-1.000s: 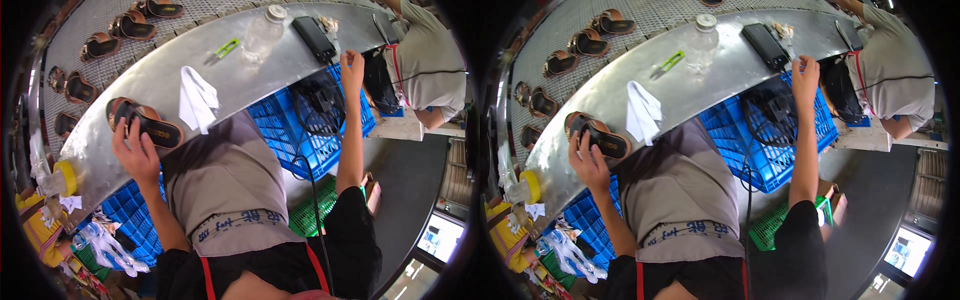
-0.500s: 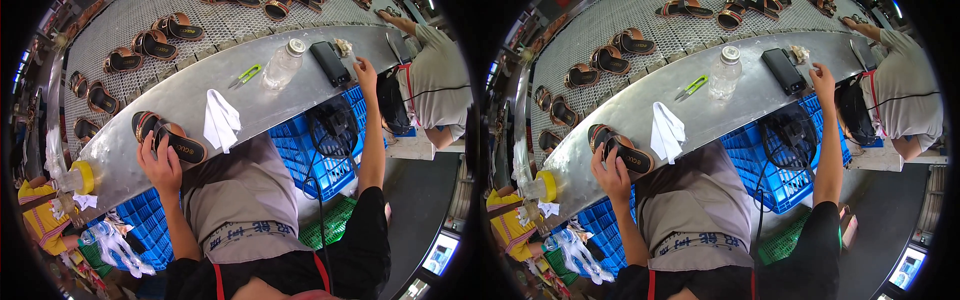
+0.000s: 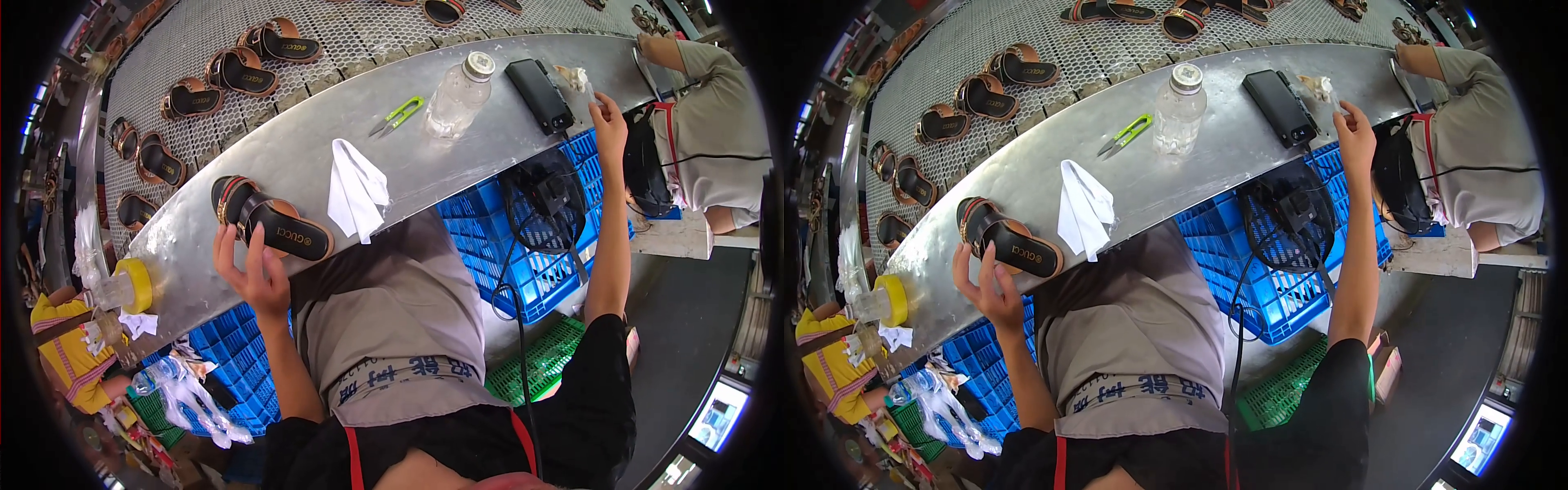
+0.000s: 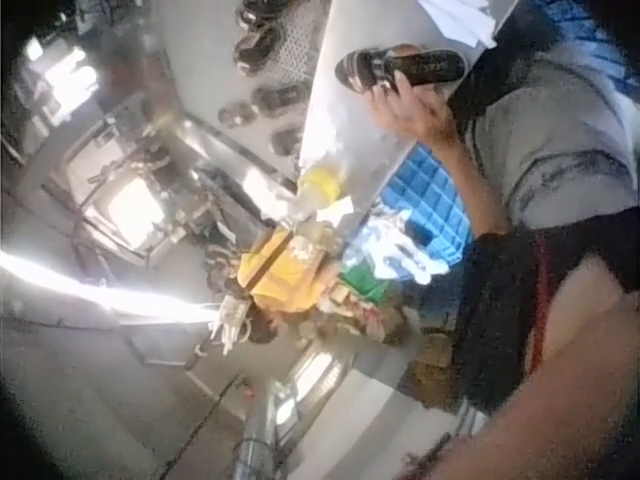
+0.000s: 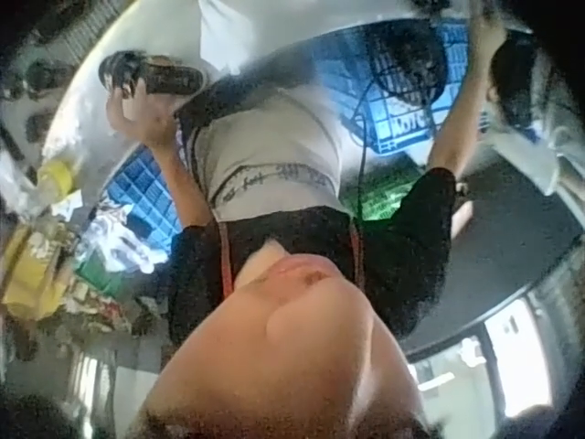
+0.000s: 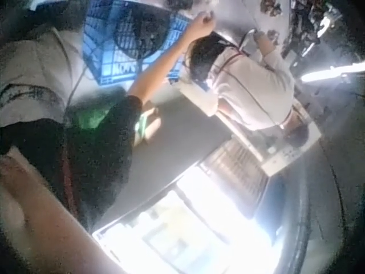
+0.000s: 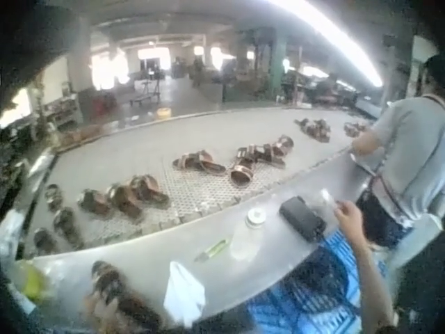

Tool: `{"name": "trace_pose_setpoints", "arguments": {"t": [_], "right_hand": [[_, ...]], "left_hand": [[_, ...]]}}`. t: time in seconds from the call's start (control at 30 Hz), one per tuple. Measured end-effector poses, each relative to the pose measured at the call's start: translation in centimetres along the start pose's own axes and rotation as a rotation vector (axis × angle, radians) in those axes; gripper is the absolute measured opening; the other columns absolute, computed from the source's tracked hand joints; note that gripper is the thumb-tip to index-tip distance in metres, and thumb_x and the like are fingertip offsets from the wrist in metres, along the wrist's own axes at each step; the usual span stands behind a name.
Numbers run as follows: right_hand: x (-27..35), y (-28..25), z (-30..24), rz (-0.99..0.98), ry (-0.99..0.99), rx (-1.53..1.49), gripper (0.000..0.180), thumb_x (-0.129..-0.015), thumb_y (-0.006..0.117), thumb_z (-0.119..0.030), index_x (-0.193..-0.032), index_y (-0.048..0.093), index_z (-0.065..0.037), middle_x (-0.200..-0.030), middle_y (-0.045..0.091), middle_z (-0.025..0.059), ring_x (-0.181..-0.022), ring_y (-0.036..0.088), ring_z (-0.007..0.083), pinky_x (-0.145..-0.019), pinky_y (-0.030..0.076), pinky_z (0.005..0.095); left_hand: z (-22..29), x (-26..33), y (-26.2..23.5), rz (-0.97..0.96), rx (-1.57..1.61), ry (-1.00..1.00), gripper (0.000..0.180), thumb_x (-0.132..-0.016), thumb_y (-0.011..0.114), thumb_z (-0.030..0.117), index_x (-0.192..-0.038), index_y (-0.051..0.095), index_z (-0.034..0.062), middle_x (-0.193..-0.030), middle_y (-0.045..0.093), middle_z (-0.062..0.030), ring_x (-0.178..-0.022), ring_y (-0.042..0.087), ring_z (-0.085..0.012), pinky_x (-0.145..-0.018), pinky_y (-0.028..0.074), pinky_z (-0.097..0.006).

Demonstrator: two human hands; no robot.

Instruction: Applying adhesive to sandals using a syringe and wiping them with a cloth.

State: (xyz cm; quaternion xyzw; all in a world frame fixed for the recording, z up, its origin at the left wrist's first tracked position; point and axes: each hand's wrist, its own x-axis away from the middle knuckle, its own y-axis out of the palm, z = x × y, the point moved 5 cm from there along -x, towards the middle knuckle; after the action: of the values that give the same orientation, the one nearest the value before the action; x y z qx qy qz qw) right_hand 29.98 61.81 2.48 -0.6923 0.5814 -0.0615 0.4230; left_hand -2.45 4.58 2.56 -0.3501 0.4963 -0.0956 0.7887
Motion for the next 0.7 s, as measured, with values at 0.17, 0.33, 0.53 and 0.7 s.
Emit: {"name": "trace_pose_setpoints", "arguments": {"t": [0.17,0.33,0.53,0.7], "right_hand": [[2.9,-2.7,-5.5,0.051,-0.026,-0.225,0.033,-0.094,0.069,-0.013,-0.126,0.067,-0.003,-0.091,0.063,-0.0002,-0.083,0.057,0.0071,-0.078,0.048,0.0232],[9.3,-6.0,-14.2,0.029,-0.105,-0.383,0.032,-0.096,0.065,-0.007,-0.126,0.064,0.002,-0.097,0.061,0.0006,-0.087,0.054,0.0069,-0.079,0.045,0.0220],[18.4,-7.4,-20.4,-0.273,-0.292,-0.558,0.037,-0.085,0.069,-0.004,-0.120,0.065,0.008,-0.096,0.062,0.0083,-0.083,0.054,0.0141,-0.074,0.043,0.0259],[22.7,-4.2,-23.4,-0.555,-0.372,-0.437,0.037,-0.073,0.073,0.002,-0.110,0.070,0.006,-0.087,0.062,0.0108,-0.069,0.053,0.0168,-0.058,0.042,0.0289]], "left_hand": [[3.0,-0.1,-2.0,0.037,0.208,0.019,0.022,-0.087,0.054,-0.006,-0.101,0.069,0.0015,-0.122,0.059,-0.0176,-0.120,0.056,-0.0380,-0.102,0.045,-0.048],[11.0,-1.3,-1.4,-0.326,1.046,-0.185,0.014,-0.087,0.056,0.002,-0.095,0.066,-0.0001,-0.107,0.066,-0.0163,-0.105,0.063,-0.0327,-0.094,0.049,-0.043],[18.3,-1.5,5.2,-0.942,1.898,-0.673,0.056,-0.100,0.055,0.015,-0.151,0.038,0.0013,-0.148,0.045,-0.0157,-0.126,0.055,-0.0268,-0.100,0.049,-0.044],[19.0,-1.1,7.2,-0.774,2.184,-0.810,0.076,-0.095,0.066,0.018,-0.157,0.023,0.0039,-0.156,0.037,-0.0200,-0.122,0.059,-0.0324,-0.092,0.055,-0.048]]}}
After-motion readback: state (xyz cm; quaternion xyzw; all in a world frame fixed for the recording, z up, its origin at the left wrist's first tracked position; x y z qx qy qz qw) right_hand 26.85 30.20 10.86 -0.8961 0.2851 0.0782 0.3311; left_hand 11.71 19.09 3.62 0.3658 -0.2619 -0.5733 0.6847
